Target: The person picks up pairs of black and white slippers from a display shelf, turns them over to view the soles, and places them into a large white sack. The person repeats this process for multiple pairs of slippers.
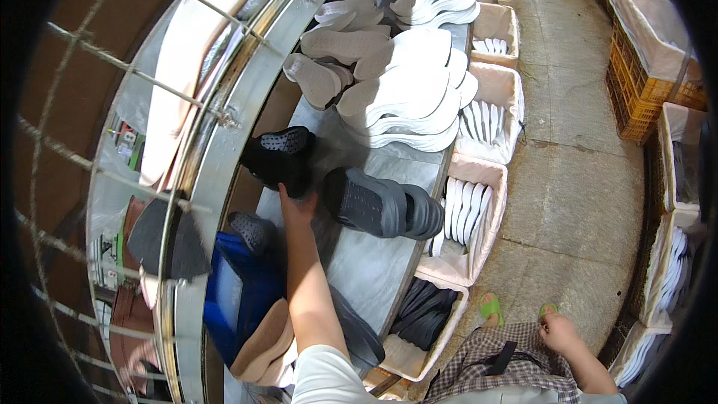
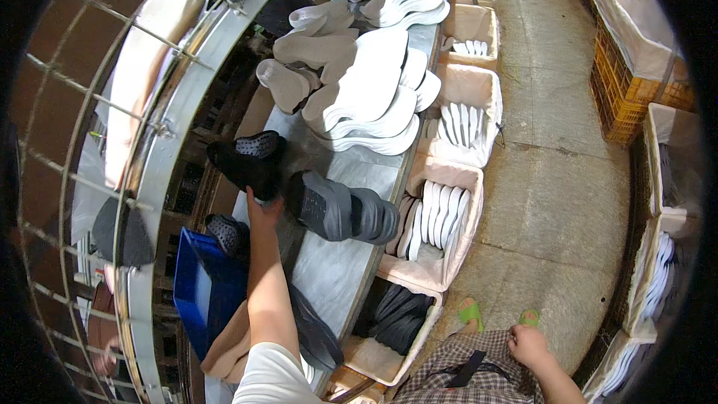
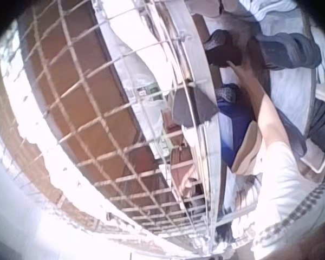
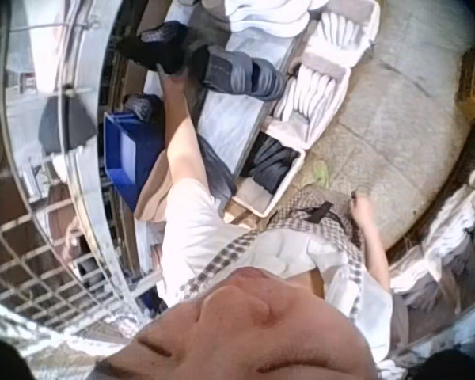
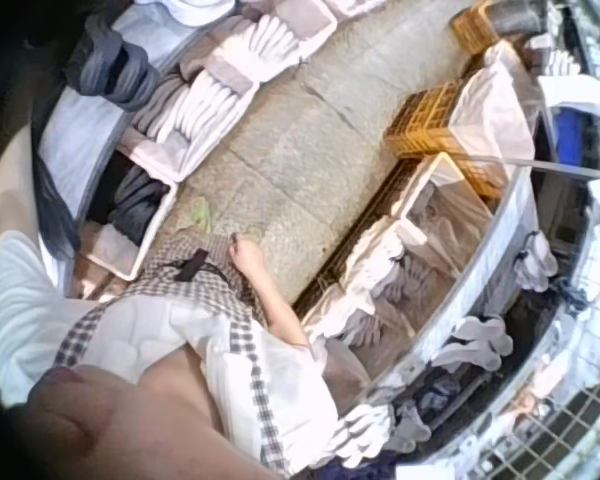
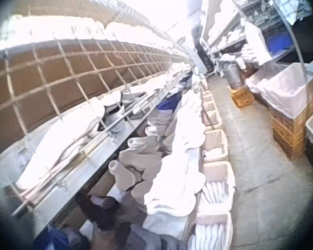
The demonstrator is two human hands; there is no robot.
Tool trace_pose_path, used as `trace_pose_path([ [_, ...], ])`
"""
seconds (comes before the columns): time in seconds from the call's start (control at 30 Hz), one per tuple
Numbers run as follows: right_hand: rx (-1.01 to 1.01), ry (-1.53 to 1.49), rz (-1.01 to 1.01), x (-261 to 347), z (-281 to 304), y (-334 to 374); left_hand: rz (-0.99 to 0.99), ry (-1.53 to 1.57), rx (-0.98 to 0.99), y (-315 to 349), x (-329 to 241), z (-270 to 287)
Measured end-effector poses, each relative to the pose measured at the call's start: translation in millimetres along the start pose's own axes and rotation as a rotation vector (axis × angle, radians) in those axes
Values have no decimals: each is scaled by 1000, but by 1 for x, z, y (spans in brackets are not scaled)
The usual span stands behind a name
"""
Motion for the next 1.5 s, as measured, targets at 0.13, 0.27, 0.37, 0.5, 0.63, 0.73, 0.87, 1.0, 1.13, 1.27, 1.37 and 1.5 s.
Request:
trace_pose_path([
  [0.13, 24, 22, 20, 31, -9, -15, -138, 103, 31, -51, -9, -9],
  [0.27, -30, 36, 158, 50, -8, -26, 28, 94, -255, -64, -18, 4],
  [0.37, -63, 81, 243, 56, -1, -29, 54, 211, -216, -38, -24, 14],
  [0.5, 12, 60, 331, 67, 12, -35, 102, 337, -16, 65, -22, 26],
  [0.63, 85, -3, 484, 100, 30, -41, 219, 406, 133, 227, 5, 38],
  [0.73, 139, -184, 593, 136, 38, -39, 427, 512, 77, 359, 36, 55],
  [0.87, 401, -627, 681, 186, 36, -14, 315, 578, 122, 495, 85, 79],
  [1.0, 866, -1151, 373, 207, 24, 27, 351, 608, 109, 574, 145, 109],
  [1.13, 916, -1811, 255, 202, 30, 59, 379, 137, 12, 605, 205, 133],
  [1.27, 782, -1912, 150, 158, 42, 76, 478, -2, 271, 620, 228, 119],
  [1.37, 774, -1865, 237, 132, 59, 89, 198, -565, 505, 609, 213, 94],
  [1.5, 777, -1860, 107, 120, 63, 106, -7, -600, 661, 564, 190, 47],
])
Point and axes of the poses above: each hand's wrist, its own y-axis away from the middle knuckle, its own z-axis out of the back of the hand, x = y × z, the point moved 4 cm from there along -y, towards the middle knuckle, and after that the axes turned 1 degree about x, right-handed, at the moved point
